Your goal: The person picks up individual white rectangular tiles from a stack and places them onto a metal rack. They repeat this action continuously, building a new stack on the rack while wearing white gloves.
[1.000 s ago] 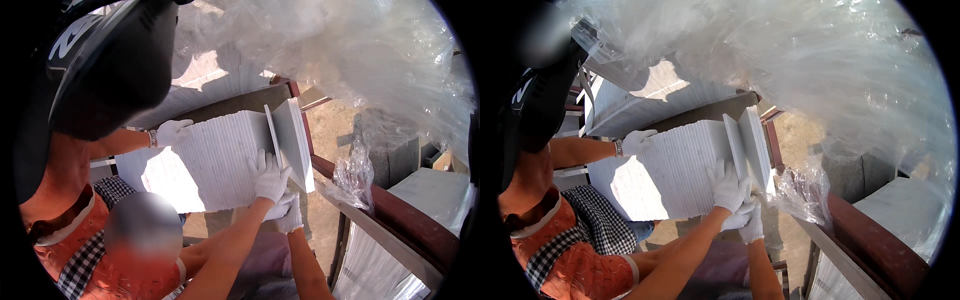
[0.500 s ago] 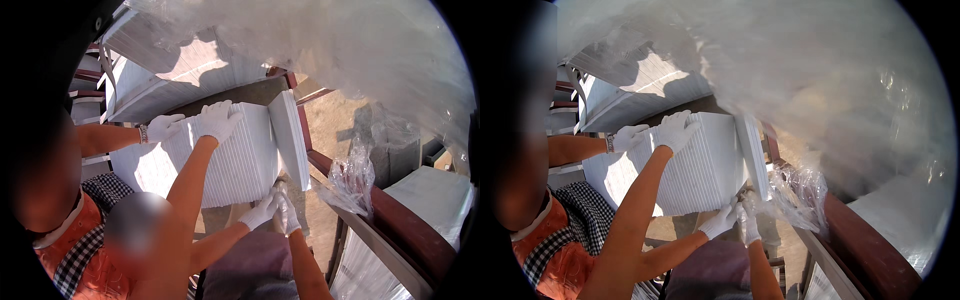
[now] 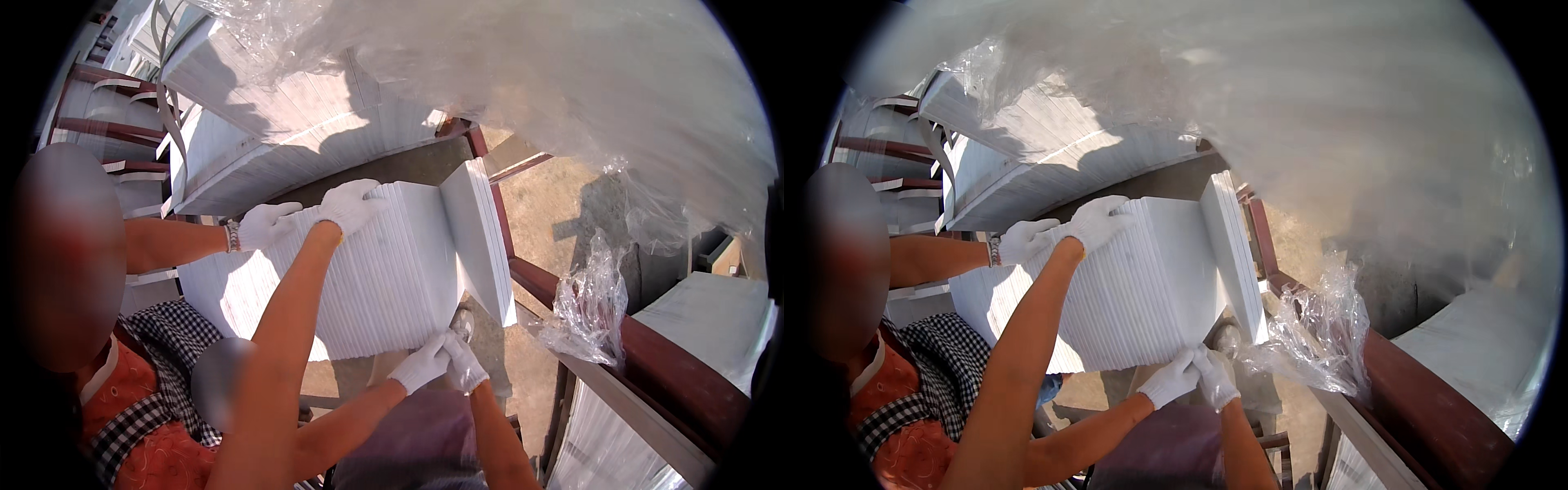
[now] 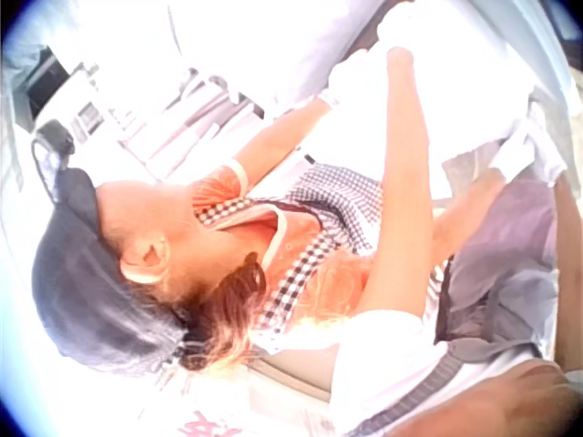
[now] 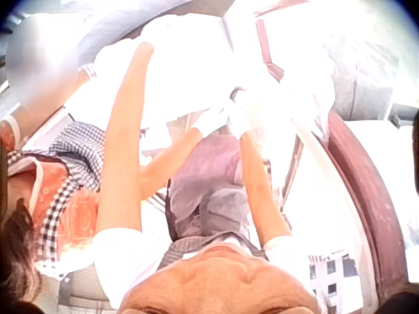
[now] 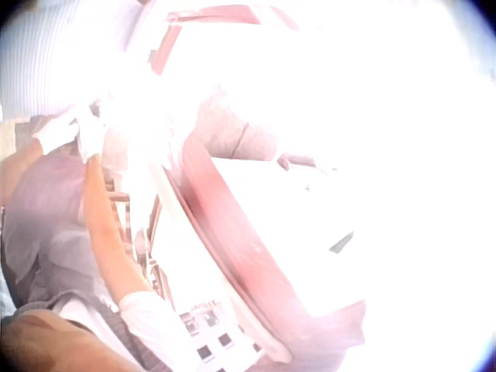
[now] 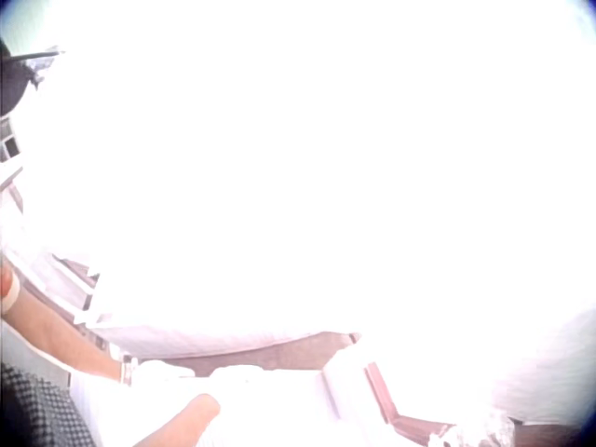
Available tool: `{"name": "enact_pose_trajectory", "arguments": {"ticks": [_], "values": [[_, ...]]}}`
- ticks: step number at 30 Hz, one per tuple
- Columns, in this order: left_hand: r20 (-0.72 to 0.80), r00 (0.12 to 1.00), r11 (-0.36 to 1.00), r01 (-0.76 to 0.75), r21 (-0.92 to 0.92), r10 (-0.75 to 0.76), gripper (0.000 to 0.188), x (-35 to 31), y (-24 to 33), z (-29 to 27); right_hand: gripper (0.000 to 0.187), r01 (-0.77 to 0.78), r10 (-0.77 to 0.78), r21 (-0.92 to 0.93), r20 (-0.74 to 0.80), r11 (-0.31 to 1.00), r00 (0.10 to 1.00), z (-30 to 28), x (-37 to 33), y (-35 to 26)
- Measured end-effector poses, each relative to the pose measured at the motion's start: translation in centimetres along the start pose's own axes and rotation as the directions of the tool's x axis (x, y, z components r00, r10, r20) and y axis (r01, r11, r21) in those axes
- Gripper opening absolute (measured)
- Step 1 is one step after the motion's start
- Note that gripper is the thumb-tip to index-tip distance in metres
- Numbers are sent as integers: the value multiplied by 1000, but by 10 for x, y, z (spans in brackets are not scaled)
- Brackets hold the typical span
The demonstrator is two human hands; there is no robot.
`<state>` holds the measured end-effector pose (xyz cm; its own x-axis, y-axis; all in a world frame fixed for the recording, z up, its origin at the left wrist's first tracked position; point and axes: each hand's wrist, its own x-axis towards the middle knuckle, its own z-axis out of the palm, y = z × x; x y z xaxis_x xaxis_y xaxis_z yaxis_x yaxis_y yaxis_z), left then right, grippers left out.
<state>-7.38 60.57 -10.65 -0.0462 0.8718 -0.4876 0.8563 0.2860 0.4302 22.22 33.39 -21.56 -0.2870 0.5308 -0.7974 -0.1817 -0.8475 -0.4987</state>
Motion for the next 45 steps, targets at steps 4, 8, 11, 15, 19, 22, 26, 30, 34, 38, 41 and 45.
{"name": "enact_pose_trajectory", "arguments": {"ticks": [4, 8, 11, 15, 19, 22, 26, 30, 34, 38, 41, 45], "values": [[-12, 1000, 1000, -11, 21, 12, 53, 1, 5, 4, 34, 81, -77, -172, 30, 982, 997, -7, 15, 36], [-42, 998, 997, -43, 64, 45, 49, 3, -1, 8, 33, 51, -17, 278, -123, 959, 992, 21, 12, 25], [-74, 995, 997, -62, 52, 65, 48, 3, -2, 12, 35, 283, -289, -60, -154, 957, 945, 17, 16, 40], [-3, 999, 999, -34, 40, 34, 54, 2, 8, 6, 40, 103, -16, 679, -134, 727, 991, 32, 7, 14], [16, 1000, 1000, 12, 4, -12, 56, -1, 22, 2, 67, 104, -118, 526, -6, 844, 993, 24, 1, 1], [23, 998, 999, -51, -6, 51, 54, 5, 27, 4, 67, 39, -20, 572, -38, 820, 999, 19, 3, -7], [-123, 983, 990, -140, -24, 136, 43, 15, 38, 27, 61, 36, -2, 677, -51, 735, 999, 21, -8, -25], [-62, 986, 988, -156, -12, 155, 46, 23, 71, 30, 61, 94, -83, 790, -54, 606, 995, 29, -19, -50], [25, 988, 988, -154, 2, 154, 46, 30, 92, 34, 58, 89, -114, 831, -31, 549, 993, 31, -16, -59], [24, 983, 983, -183, -18, 183, 47, 35, 84, 40, 43, 153, -120, 660, -96, 736, 988, 38, -21, -57], [44, 978, 979, -204, -33, 205, 49, 26, 84, 27, 37, 211, -172, 287, -154, 934, 973, 31, -15, -26], [-168, 938, 939, -262, 224, 302, 60, 6, 26, 12, 33, -110, 116, 603, 29, 790, 993, 56, -24, -46]]}}
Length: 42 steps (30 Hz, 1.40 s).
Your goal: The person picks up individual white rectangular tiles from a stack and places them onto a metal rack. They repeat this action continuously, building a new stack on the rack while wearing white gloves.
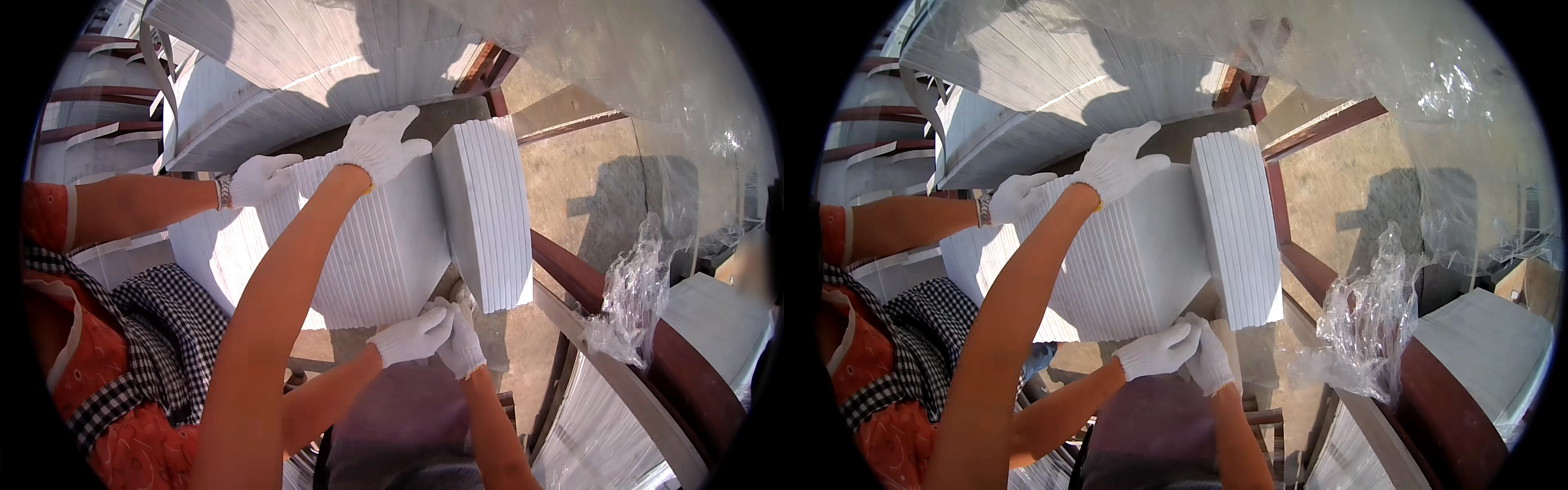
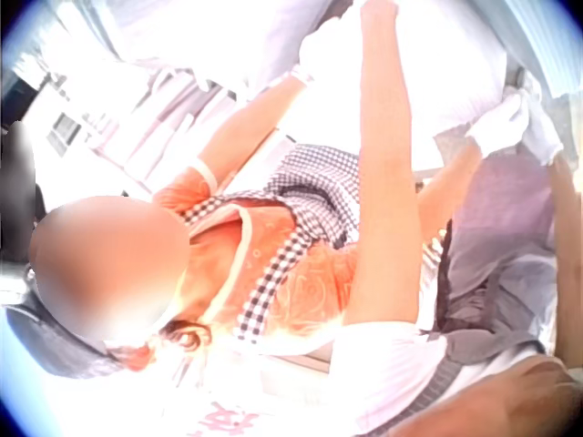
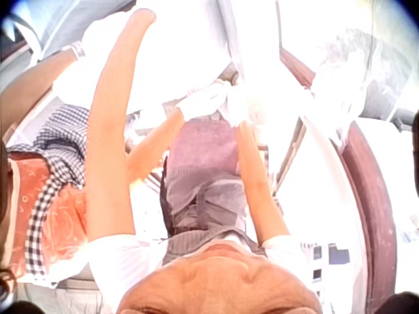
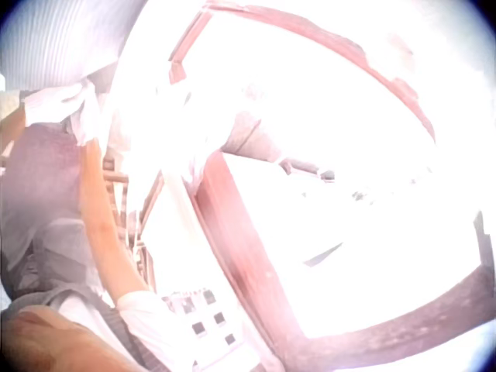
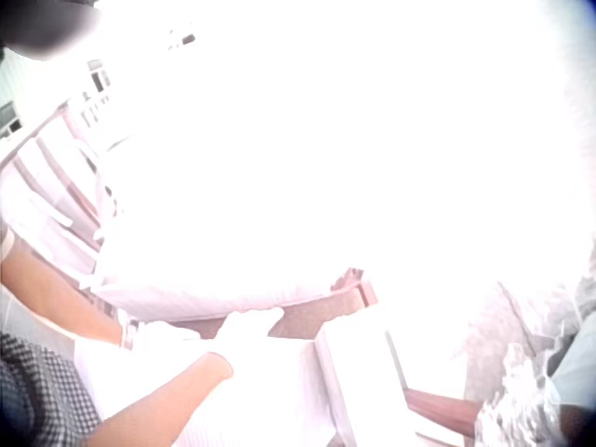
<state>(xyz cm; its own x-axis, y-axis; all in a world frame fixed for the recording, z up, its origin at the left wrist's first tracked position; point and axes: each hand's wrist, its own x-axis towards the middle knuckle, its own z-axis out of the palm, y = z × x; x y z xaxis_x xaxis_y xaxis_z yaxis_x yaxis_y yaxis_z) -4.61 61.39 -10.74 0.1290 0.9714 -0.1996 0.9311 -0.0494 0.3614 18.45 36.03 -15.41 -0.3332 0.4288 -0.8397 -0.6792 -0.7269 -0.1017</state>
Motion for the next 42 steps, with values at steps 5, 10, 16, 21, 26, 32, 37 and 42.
{"name": "enact_pose_trajectory", "arguments": {"ticks": [5, 10, 16, 21, 26, 32, 37, 42], "values": [[509, 836, 979, 166, 121, -205, 76, -1, -30, -33, 44, -134, 142, -163, 33, 977, 989, 2, -1, -12], [491, 842, 927, 340, -160, -224, 71, -27, -61, -43, 53, -307, 331, -150, 169, 940, 929, -10, 15, 36], [428, 877, 924, 328, -196, -220, 69, -28, -61, -29, 61, -204, 203, -4, -80, 979, 976, 20, 25, 52], [379, 893, 933, 321, -164, -241, 68, -31, -54, -28, 63, -244, 248, 41, -124, 969, 961, 31, 20, 44], [321, 933, 980, 191, -56, -163, 67, -26, -56, -24, 71, -168, 171, 92, -35, 982, 985, 9, 25, 55], [302, 943, 985, 164, -59, -139, 61, -11, -28, -12, 71, -116, 101, -69, -196, 991, 975, 41, -11, 5], [325, 941, 968, 163, -190, -95, 50, 8, 6, -3, 71, -22, 20, -11, -119, 1000, 993, 4, -14, 3], [387, 918, 960, 178, -217, -83, 47, 16, 13, -7, 75, 8, -2, 94, -58, 996, 998, -9, -16, 0]]}}
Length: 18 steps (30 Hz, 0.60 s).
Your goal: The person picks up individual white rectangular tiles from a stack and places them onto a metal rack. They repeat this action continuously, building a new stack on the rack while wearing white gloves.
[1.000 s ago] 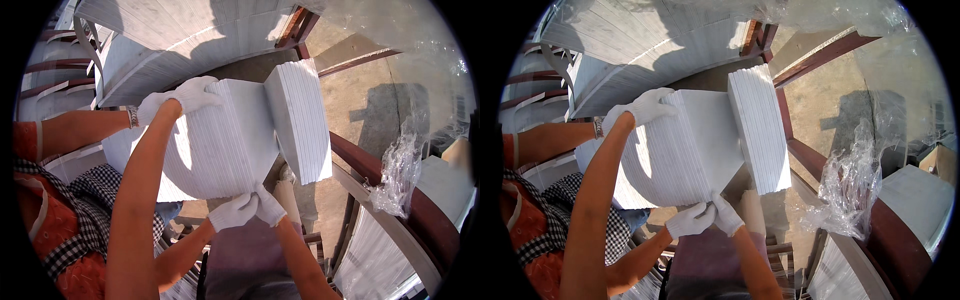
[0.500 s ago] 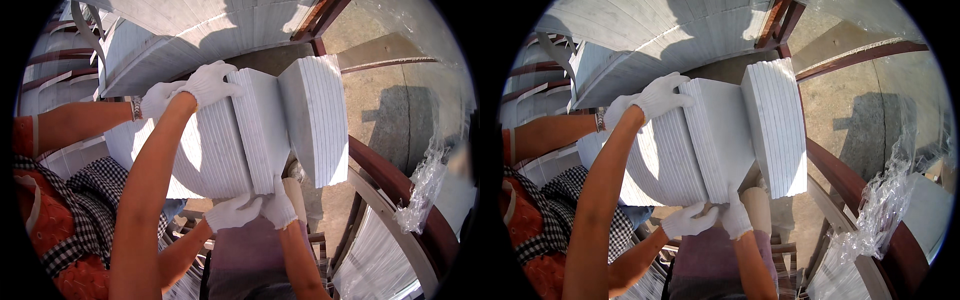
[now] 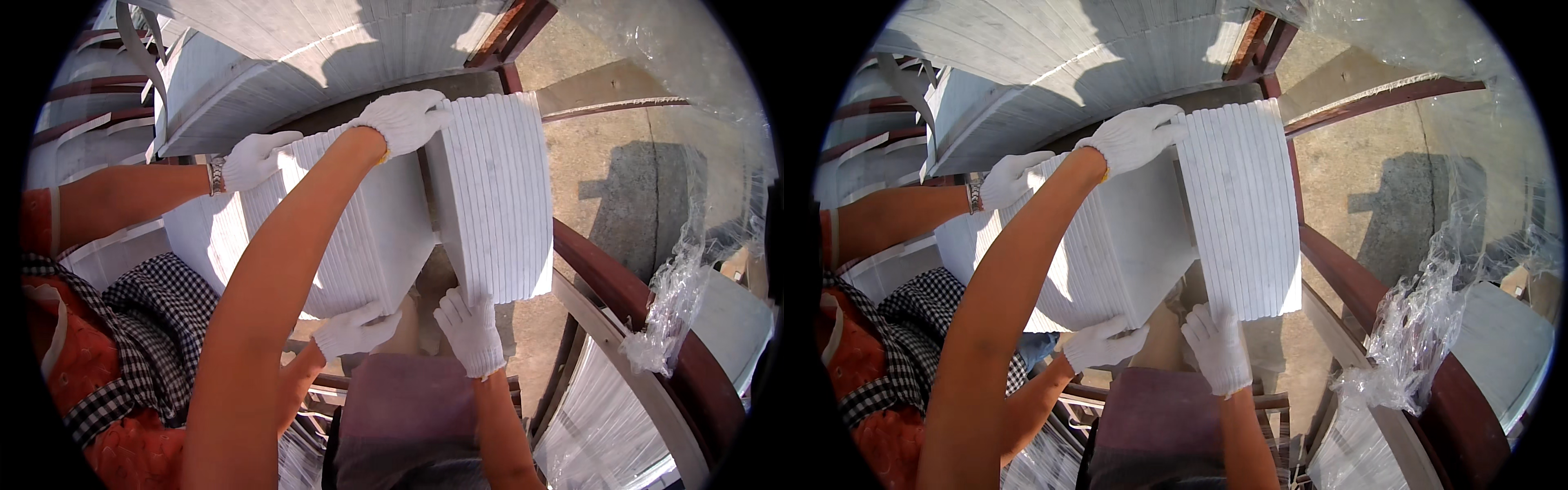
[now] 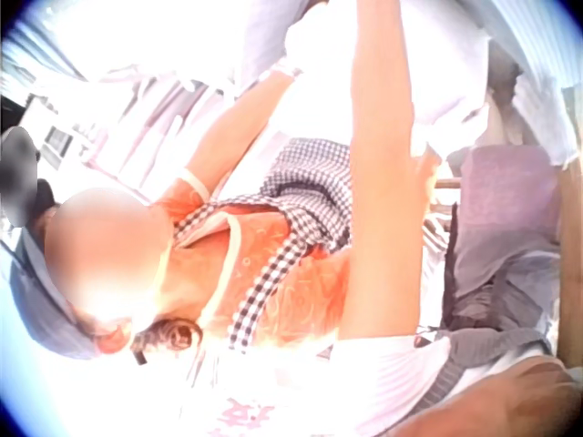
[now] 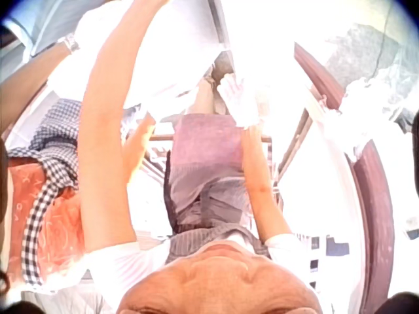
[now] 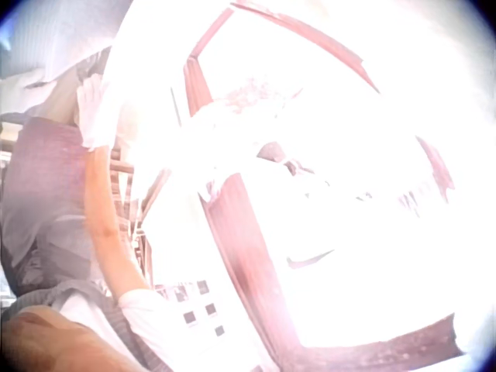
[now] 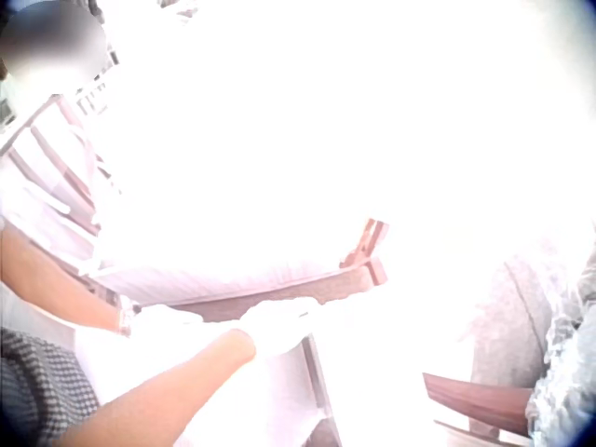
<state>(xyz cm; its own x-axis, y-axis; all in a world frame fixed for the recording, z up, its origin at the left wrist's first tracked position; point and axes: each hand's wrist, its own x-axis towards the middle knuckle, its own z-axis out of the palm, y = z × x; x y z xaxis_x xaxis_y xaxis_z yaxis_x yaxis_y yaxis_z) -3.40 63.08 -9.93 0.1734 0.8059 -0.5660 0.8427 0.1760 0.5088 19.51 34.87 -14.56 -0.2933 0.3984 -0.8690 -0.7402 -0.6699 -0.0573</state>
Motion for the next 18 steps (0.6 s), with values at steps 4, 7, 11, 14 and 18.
{"name": "enact_pose_trajectory", "arguments": {"ticks": [4, 7, 11, 14, 18], "values": [[-279, 951, 989, -107, 99, 131, 49, -20, -25, 1, 81, -7, 9, -52, 36, 999, 999, 2, -2, 13], [-443, 884, 945, 7, 326, 146, 56, -47, -53, -7, 53, -102, 111, -138, 55, 985, 992, -6, 11, 41], [-214, 961, 925, 235, 298, -175, 59, -68, -77, -18, 48, -224, 241, -276, 27, 935, 970, 40, 13, 57], [-142, 965, 951, 245, 187, -221, 61, -67, -81, -19, 63, -247, 247, -291, -36, 925, 968, 44, 27, 65], [-186, 947, 935, 297, 193, -262, 56, -65, -59, -15, 63, -299, 259, -313, -164, 901, 952, 54, 33, 66]]}}
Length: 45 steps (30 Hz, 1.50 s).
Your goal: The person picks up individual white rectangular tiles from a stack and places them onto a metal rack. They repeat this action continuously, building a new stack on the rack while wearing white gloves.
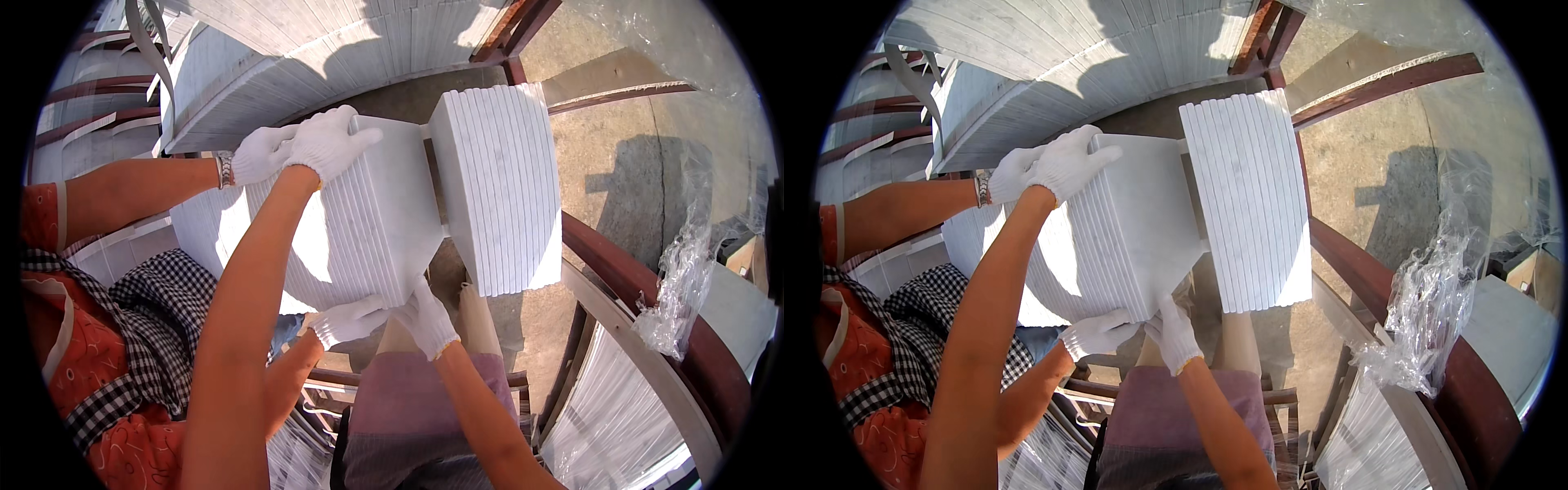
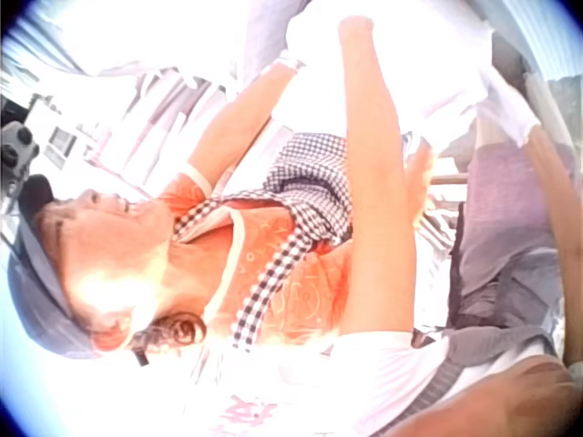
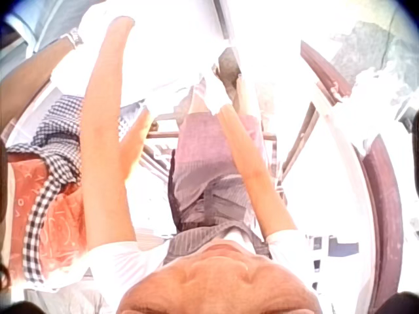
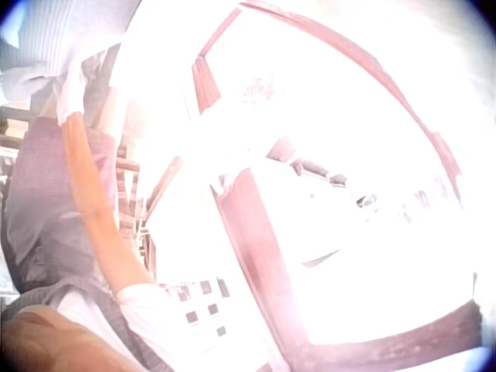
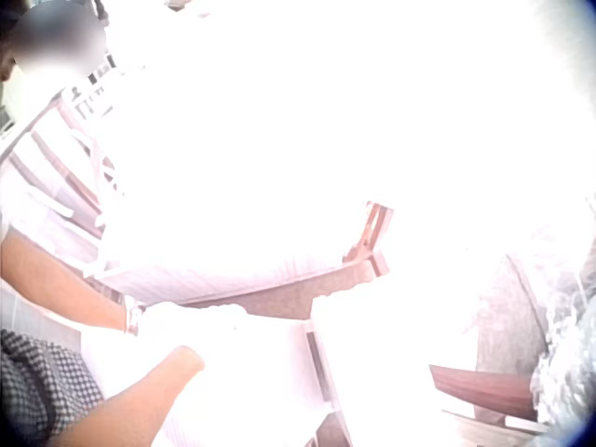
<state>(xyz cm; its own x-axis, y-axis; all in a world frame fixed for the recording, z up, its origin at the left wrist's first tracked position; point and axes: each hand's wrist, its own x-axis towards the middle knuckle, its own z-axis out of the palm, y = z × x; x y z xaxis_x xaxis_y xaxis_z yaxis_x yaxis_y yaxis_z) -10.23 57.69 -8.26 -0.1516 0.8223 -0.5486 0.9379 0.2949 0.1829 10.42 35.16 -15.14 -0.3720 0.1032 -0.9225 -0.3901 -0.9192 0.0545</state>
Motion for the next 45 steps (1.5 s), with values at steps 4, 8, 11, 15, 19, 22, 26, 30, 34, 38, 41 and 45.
{"name": "enact_pose_trajectory", "arguments": {"ticks": [4, 8, 11, 15, 19, 22, 26, 30, 34, 38, 41, 45], "values": [[-24, 1000, 999, 3, 41, -2, 58, 9, -3, 8, 60, -17, 17, 1, -88, 1000, 996, 13, 4, -3], [-153, 987, 999, -48, 0, 47, 47, 14, -14, 19, 56, -9, 9, 7, -94, 1000, 996, 15, 9, 2], [-254, 961, 992, -121, -19, 112, 38, 16, -17, 28, 53, 6, -2, 67, -55, 998, 998, 11, 10, 3], [-139, 985, 994, -107, -32, 102, 45, 11, 19, 15, 48, 33, -57, 316, 67, 948, 996, 2, 21, 8], [-160, 984, 995, -88, -56, 78, 48, 11, 25, 23, 40, 18, -45, 309, 80, 951, 996, -1, 8, -11], [-171, 985, 994, -32, -109, 13, 43, 16, 34, 29, 38, 192, -221, 145, 215, 971, 951, -13, 27, -8], [-249, 968, 932, -63, -357, -30, 37, 18, 52, 47, 32, -17, -77, 434, 199, 901, 977, -19, 39, -12], [-321, 944, 889, -82, -451, -76, 35, 22, 50, 59, 35, -154, 171, 653, 39, 741, 985, 4, 16, -35], [-337, 939, 885, -103, -454, -63, 36, 24, 43, 62, 36, -62, 212, 586, -191, 808, 958, 5, 14, -41], [-367, 929, 876, -136, -463, -49, 37, 24, 39, 64, 36, -40, 194, 612, -186, 790, 963, 7, 14, -34], [-339, 939, 875, -117, -469, -56, 38, 22, 43, 59, 37, -41, 148, 628, -119, 777, 982, 3, 15, -33], [-312, 950, 863, -151, -482, -8, 46, 21, 46, 56, 39, -114, -36, 701, 195, 704, 980, -26, 31, -14]]}}
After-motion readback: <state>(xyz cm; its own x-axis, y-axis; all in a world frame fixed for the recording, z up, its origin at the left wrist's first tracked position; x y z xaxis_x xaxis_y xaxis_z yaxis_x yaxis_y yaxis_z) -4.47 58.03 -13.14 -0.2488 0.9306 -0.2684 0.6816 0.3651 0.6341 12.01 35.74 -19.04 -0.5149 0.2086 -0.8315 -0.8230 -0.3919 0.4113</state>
